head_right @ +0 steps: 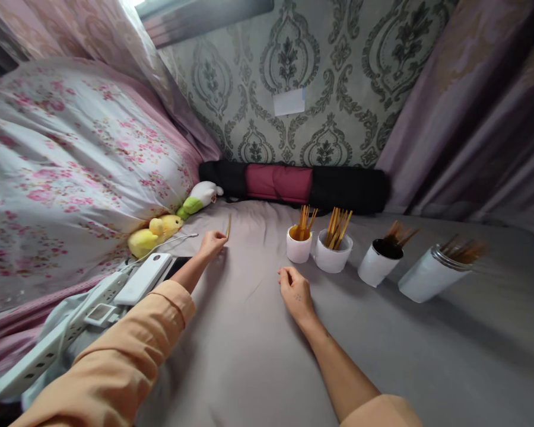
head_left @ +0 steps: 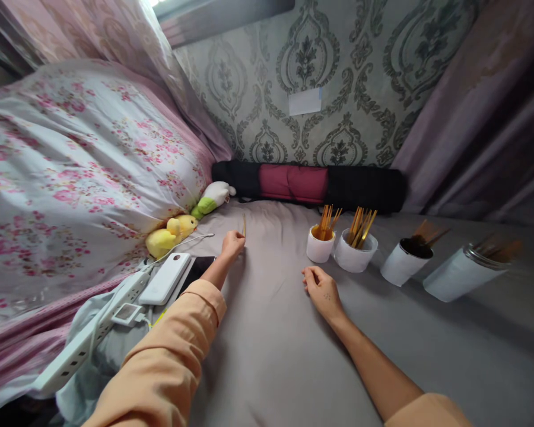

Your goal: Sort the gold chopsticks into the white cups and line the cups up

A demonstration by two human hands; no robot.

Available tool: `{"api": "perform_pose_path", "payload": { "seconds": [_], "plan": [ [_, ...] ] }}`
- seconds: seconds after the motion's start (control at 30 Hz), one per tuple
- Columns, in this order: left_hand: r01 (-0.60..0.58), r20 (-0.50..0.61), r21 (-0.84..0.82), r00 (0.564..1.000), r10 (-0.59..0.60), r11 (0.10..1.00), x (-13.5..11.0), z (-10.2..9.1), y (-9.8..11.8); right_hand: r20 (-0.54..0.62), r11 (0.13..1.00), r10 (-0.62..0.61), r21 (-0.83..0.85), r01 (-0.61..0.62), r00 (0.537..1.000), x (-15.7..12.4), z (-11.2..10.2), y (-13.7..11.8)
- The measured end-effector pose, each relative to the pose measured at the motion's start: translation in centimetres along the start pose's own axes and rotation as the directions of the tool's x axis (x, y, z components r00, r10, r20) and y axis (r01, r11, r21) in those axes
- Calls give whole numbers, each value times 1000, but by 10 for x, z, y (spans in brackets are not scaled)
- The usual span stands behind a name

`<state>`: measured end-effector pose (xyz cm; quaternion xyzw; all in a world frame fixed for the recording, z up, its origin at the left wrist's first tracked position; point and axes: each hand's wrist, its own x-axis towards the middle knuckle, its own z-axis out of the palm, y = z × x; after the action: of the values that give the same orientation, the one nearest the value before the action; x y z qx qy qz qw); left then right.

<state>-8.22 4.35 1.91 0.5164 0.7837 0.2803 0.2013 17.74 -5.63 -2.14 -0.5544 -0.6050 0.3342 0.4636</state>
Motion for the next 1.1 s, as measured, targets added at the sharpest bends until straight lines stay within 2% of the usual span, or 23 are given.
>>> {"api": "perform_pose_path", "payload": {
  "seconds": [0.33,0.73,1.1],
  "plan": [
    [-61,-13,158,998,64,986,16,-11,-2,5,1000,-2,-17,2,1000,0,0,-1],
    [-63,41,265,998,54,962,17,-6,4,-7,1000,-14,-22,14,1000,0,1,1],
    [-83,42,320,996,73,944,20,-2,4,3,1000,-7,-29,7,1000,0,1,1]
  ]
}}
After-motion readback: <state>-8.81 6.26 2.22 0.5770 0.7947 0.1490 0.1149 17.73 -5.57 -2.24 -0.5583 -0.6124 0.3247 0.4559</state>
